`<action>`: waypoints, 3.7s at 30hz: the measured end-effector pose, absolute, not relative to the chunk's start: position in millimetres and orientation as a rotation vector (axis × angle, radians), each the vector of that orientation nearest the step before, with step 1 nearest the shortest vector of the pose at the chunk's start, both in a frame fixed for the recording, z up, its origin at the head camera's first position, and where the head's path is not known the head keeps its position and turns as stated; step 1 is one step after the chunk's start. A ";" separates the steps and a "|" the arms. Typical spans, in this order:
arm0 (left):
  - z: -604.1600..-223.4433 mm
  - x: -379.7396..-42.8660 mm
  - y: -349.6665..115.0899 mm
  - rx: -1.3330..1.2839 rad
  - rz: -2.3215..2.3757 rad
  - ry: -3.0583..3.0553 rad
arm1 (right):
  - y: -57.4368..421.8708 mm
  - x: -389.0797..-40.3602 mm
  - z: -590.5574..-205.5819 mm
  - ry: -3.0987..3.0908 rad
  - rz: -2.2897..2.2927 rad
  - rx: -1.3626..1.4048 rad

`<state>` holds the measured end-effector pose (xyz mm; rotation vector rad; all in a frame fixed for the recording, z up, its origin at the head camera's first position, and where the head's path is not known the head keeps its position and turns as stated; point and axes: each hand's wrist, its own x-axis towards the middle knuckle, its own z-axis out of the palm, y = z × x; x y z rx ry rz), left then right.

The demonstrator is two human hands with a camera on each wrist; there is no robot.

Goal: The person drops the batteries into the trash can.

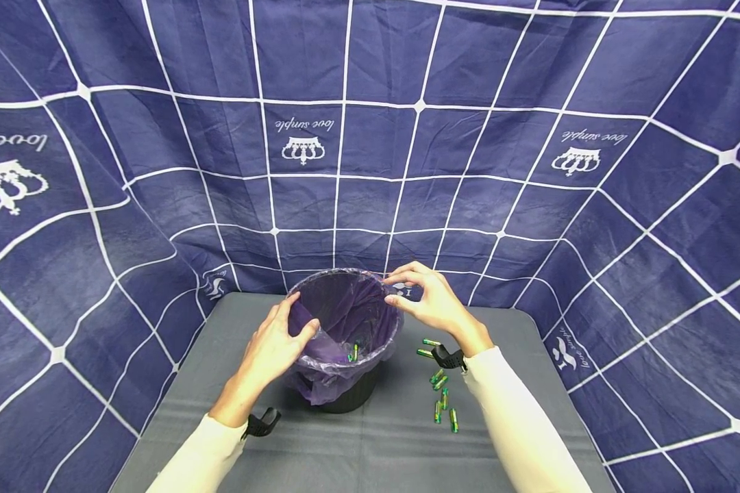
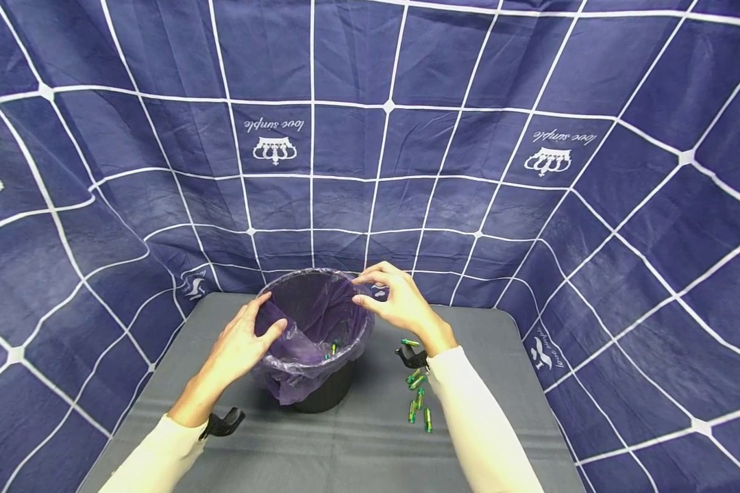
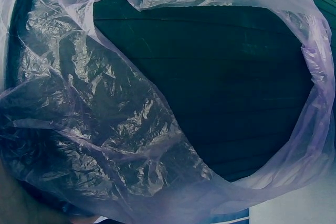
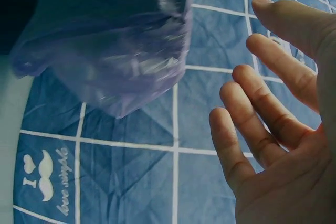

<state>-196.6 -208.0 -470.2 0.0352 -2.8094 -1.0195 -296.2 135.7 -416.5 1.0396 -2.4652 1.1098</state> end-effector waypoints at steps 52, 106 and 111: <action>-466.5 -195.8 -205.1 0.060 -1.029 -2.821 | 266.8 -234.0 -580.9 -2.596 1.139 0.736; -467.1 -193.0 -204.9 0.084 -1.020 -2.824 | 301.0 -187.9 -665.9 -2.614 1.064 1.065; -467.7 -193.4 -205.3 0.080 -1.019 -2.824 | 300.7 -187.7 -667.0 -2.633 1.058 1.029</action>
